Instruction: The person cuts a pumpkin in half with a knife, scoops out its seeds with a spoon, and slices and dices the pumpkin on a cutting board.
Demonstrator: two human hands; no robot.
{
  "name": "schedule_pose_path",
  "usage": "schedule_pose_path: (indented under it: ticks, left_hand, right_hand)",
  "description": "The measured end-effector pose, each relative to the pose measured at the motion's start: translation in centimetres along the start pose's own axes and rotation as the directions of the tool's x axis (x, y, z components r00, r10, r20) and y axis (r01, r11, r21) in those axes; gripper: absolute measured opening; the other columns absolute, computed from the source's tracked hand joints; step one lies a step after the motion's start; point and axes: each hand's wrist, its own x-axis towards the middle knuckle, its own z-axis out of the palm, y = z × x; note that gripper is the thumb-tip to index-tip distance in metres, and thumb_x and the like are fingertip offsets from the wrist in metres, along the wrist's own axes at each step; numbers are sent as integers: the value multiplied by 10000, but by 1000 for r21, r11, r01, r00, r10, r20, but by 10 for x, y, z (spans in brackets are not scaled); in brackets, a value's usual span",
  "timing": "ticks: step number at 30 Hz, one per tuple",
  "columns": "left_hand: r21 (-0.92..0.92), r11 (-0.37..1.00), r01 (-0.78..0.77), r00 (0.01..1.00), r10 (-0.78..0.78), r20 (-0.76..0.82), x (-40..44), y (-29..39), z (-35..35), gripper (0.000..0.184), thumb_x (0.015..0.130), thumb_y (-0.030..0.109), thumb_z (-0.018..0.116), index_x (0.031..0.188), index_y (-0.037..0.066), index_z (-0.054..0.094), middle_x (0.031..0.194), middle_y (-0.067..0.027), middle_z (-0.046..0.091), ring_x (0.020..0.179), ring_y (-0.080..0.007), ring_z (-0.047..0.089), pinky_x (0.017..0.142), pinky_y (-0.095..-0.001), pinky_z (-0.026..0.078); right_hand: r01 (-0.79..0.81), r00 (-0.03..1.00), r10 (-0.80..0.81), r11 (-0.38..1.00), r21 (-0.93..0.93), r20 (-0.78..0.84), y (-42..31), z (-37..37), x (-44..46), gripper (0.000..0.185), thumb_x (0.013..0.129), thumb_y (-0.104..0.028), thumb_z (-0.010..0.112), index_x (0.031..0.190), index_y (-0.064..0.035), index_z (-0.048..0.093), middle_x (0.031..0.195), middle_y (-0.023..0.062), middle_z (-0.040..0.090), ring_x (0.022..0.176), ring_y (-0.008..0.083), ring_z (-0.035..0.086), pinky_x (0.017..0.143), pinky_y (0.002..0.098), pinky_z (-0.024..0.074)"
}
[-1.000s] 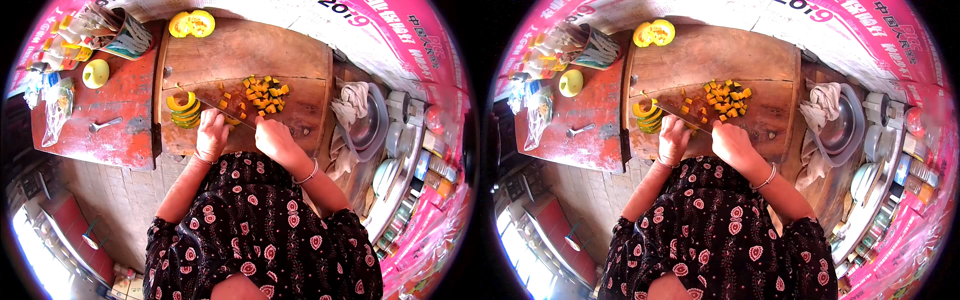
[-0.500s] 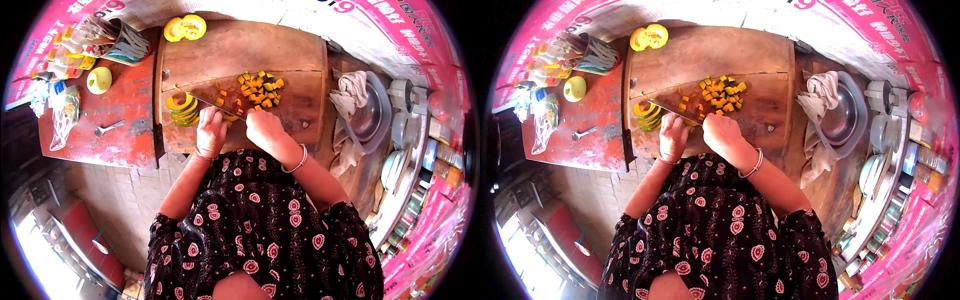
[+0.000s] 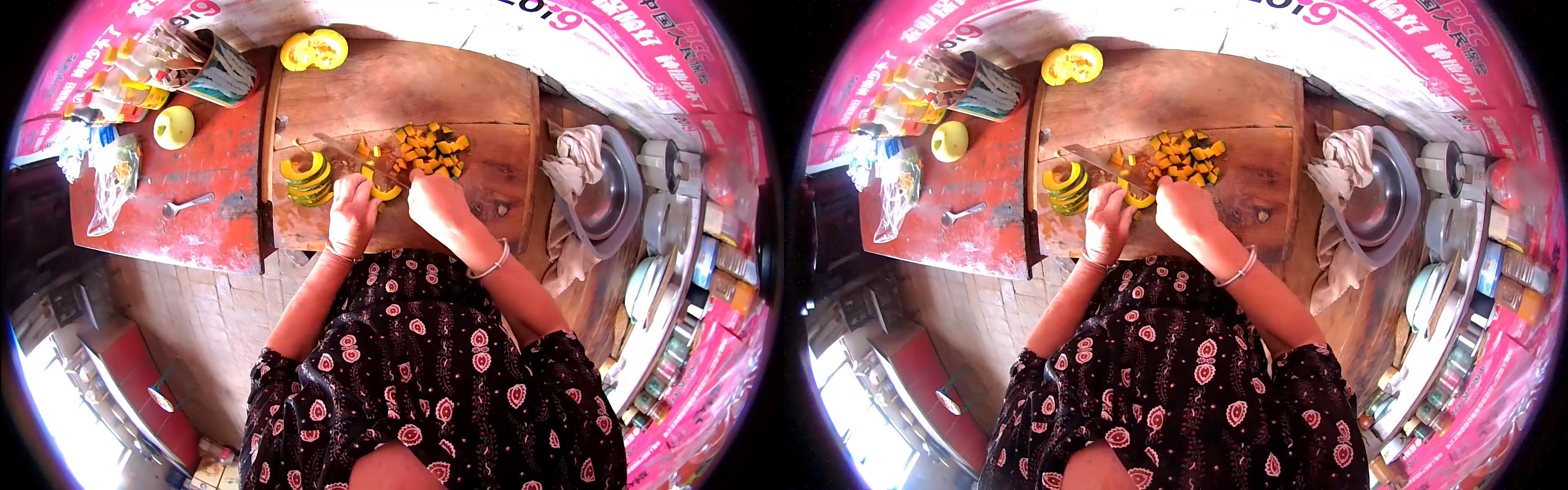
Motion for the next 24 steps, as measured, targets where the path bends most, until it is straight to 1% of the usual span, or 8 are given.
schedule_pose_path:
  ticks: [2, 4, 7, 13, 15, 19, 22, 24]
  left_hand:
    - [-7, 1000, 10, 1000, -10, 8, 1, 1, -1, 297, 687, 12, 656, 963, -26, 555, 1033, -167, 517, 965, -362, 488, 843, -408, 428]
    - [-15, 1000, 9, 1000, -10, -16, 4, 0, 1, 247, 691, 27, 655, 903, -18, 537, 1007, -176, 502, 941, -370, 477, 819, -418, 423]
    - [4, 1000, 24, 1000, -25, 19, 4, -1, 1, 214, 693, 33, 656, 857, -13, 527, 969, -178, 499, 918, -371, 476, 803, -426, 422]
    - [-21, 1000, 7, 1000, -7, 4, 9, -2, 2, 175, 679, 18, 662, 789, -1, 526, 915, -166, 501, 887, -366, 486, 768, -425, 435]
    - [-17, 1000, -6, 1000, 6, 3, 10, -3, 3, 175, 674, 15, 665, 785, 3, 530, 917, -163, 502, 887, -363, 489, 767, -423, 439]
    - [-19, 1000, 7, 999, -6, 50, 6, -7, 3, 192, 670, 21, 671, 815, 4, 547, 930, -161, 508, 902, -359, 489, 785, -413, 443]
    - [-14, 1000, -14, 999, 15, 40, 10, -4, 0, 237, 658, 47, 690, 854, 8, 562, 987, -160, 508, 937, -356, 481, 814, -410, 439]
    - [30, 1000, -5, 1000, 4, 31, 15, -4, -1, 268, 651, 72, 705, 873, 13, 568, 1037, -160, 503, 962, -354, 473, 834, -411, 432]
  right_hand:
    - [29, 1000, -29, 999, 28, 4, 3, -3, -9, 121, 776, -80, 487, 788, 18, 557, 718, 219, 630, 711, 393, 636, 647, 476, 508]
    - [2, 999, -3, 1000, 26, 46, 3, -4, -17, 113, 769, -72, 490, 791, 18, 555, 710, 222, 624, 704, 397, 633, 643, 480, 505]
    - [-32, 995, 29, 999, 24, 95, 4, -3, -22, 110, 764, -70, 491, 794, 19, 550, 715, 231, 620, 709, 406, 629, 650, 487, 502]
    - [-76, 986, 75, 997, 4, 149, -1, -6, -20, 132, 768, -71, 486, 811, 28, 562, 755, 239, 628, 736, 412, 630, 664, 488, 503]
    - [-88, 985, 86, 996, 9, 149, -3, -3, -16, 140, 771, -70, 483, 818, 27, 572, 766, 241, 630, 746, 410, 631, 667, 486, 504]
    - [-103, 994, 102, 994, 24, 37, -18, 17, 7, 149, 779, -78, 478, 808, 21, 586, 776, 240, 631, 761, 408, 633, 684, 484, 507]
    - [-88, 994, 86, 996, 19, 70, -13, 16, 10, 149, 782, -85, 482, 808, 18, 586, 760, 236, 631, 755, 404, 634, 678, 481, 507]
    - [-82, 992, 82, 997, -3, 94, -8, 7, 10, 149, 783, -88, 482, 808, 16, 586, 752, 232, 632, 753, 401, 635, 675, 480, 506]
